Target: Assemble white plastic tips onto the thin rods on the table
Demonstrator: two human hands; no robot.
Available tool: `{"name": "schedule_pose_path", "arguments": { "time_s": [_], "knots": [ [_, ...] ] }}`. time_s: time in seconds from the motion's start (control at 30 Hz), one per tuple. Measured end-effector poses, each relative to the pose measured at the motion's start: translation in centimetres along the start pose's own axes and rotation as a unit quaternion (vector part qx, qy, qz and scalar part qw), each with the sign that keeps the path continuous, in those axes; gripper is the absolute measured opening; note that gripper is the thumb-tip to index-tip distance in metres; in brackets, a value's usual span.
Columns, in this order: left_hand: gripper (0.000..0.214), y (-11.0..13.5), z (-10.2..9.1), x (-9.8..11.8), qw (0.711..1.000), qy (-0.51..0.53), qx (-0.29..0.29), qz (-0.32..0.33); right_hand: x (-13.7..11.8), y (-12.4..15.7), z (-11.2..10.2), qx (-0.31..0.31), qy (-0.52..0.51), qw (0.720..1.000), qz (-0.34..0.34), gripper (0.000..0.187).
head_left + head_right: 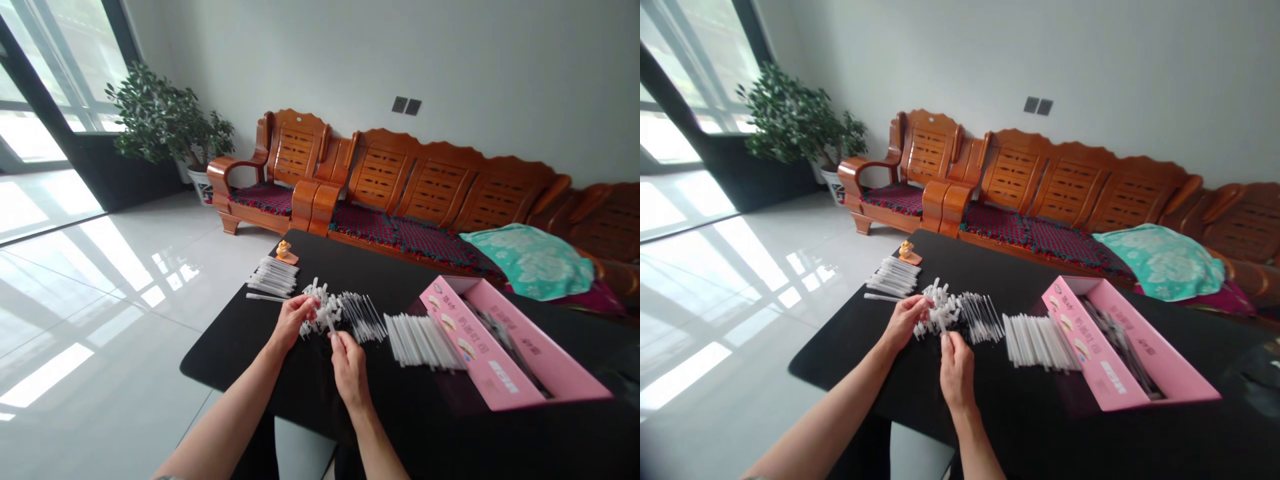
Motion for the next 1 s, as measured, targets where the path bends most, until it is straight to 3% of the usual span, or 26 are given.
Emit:
{"name": "schedule_pose_path", "arguments": {
  "time_s": [0.1,0.2,0.27,0.37,0.47,0.57,0.7,0.83,1.0],
  "knots": [
    [0.036,0.4,0.2,0.0,0.992,-0.119,-0.015,0.037,1.2,-0.3,-1.8,0.05,0.036,0.998,0.019,0.046],
    [0.035,0.5,0.3,0.0,0.956,-0.278,-0.014,0.09,3.6,-0.9,-4.7,0.11,0.139,0.984,0.034,0.041],
    [0.028,0.6,0.4,0.0,0.917,-0.376,-0.009,0.131,5.6,-1.4,-6.9,0.169,0.224,0.959,0.048,0.038],
    [0.019,0.7,0.6,-0.2,0.872,-0.462,-0.018,0.158,8.9,-2.2,-9.8,0.242,0.352,0.9,0.082,0.035],
    [0.016,0.7,0.6,-0.4,0.853,-0.495,-0.028,0.162,11.4,-3.1,-11.7,0.262,0.44,0.855,0.076,0.032],
    [0.016,0.7,0.5,-0.5,0.848,-0.504,-0.026,0.16,12.4,-4.0,-12.5,0.268,0.485,0.832,0.03,0.03],
    [0.016,0.6,0.3,-0.6,0.846,-0.506,-0.02,0.167,11.4,-4.9,-11.9,0.305,0.461,0.832,-0.044,0.025],
    [0.015,0.6,0.3,-0.5,0.841,-0.509,-0.005,0.183,9.1,-5.0,-8.6,0.329,0.379,0.86,-0.095,0.02],
    [0.014,0.6,-0.6,0.7,0.818,-0.532,0.092,0.197,7.1,-4.1,-4.8,0.318,0.328,0.876,-0.155,0.019]
  ]
}}
Point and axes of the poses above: each hand's wrist, its own y-axis away from the middle knuckle, its own z-axis out of the palm, x = y × z, the point moved 3 cm from there along -y, towards the middle knuckle, and after that the axes turned 12 degrees about y, right-handed, at the moved point
